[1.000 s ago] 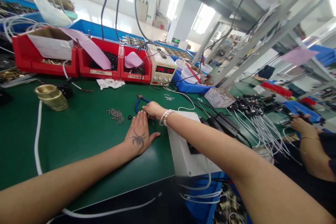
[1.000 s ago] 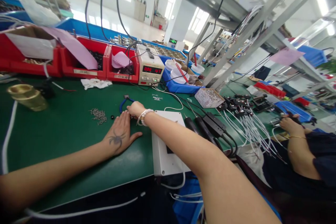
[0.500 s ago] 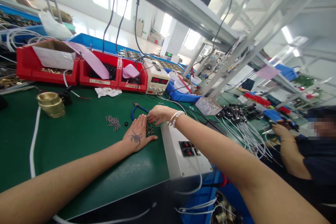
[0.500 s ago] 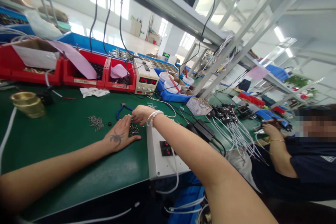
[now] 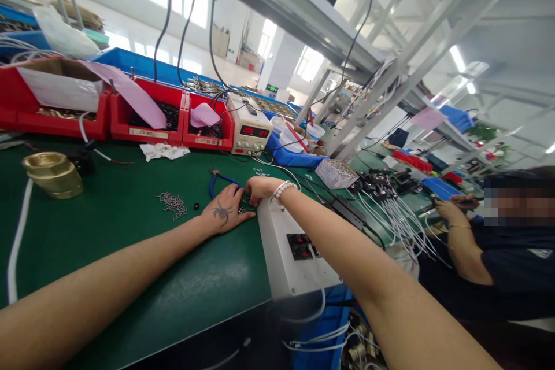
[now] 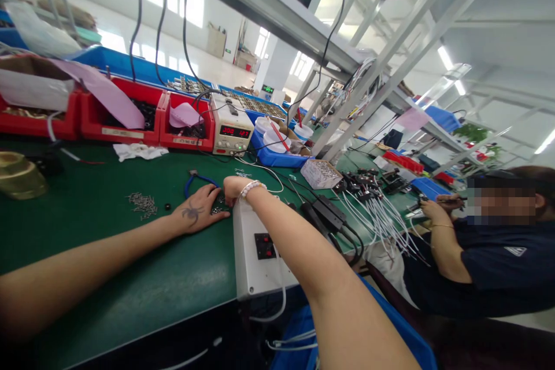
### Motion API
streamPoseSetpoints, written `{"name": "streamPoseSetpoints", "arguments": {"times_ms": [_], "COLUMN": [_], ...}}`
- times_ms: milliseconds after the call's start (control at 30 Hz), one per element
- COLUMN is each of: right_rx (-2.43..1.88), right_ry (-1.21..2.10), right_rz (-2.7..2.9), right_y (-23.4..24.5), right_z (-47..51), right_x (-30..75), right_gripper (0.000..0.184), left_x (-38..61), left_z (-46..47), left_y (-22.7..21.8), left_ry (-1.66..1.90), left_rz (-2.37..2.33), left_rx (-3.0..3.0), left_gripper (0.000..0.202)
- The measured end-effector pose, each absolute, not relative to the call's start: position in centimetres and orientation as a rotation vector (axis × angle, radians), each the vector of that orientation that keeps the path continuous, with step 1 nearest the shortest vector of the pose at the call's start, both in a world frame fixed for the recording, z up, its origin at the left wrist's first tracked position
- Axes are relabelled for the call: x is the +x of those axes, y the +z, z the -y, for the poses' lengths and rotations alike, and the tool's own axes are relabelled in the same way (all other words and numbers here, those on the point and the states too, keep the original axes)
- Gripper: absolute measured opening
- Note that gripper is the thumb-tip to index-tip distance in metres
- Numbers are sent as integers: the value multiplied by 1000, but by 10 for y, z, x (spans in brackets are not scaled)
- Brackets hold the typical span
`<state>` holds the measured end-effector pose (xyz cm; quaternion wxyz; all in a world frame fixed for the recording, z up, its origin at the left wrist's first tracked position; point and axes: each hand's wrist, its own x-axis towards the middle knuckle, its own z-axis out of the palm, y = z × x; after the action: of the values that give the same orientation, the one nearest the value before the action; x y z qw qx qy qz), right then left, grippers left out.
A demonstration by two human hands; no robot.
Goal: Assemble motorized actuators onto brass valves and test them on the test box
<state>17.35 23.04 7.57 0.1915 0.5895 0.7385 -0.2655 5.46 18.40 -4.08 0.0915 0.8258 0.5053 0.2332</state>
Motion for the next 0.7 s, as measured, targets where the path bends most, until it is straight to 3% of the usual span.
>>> {"name": "streamPoseSetpoints", "arguments": {"times_ms": [300,433,600,700], "right_rx": [1762,1908,2060,2249], "right_ry": [-808,-726,-835,-1066], "right_rz": [-2137,-2422,-2826,-2920], "right_y": [78,96,132,127], "right_z": [-235,-222,-134,-56], "right_x": [177,185,227,273], "right_gripper": [28,10,14,18], "left_x": [57,63,76,81], "left_z": [-200,-200,-203,-204], "left_y": [-39,-38,-34,-32], "left_ry": [682,679,704,728], "left_rz": [-1503,-1553,-1614,-1634], "left_rx": [2455,2443,2421,2399], "left_gripper": [40,40,34,29]}}
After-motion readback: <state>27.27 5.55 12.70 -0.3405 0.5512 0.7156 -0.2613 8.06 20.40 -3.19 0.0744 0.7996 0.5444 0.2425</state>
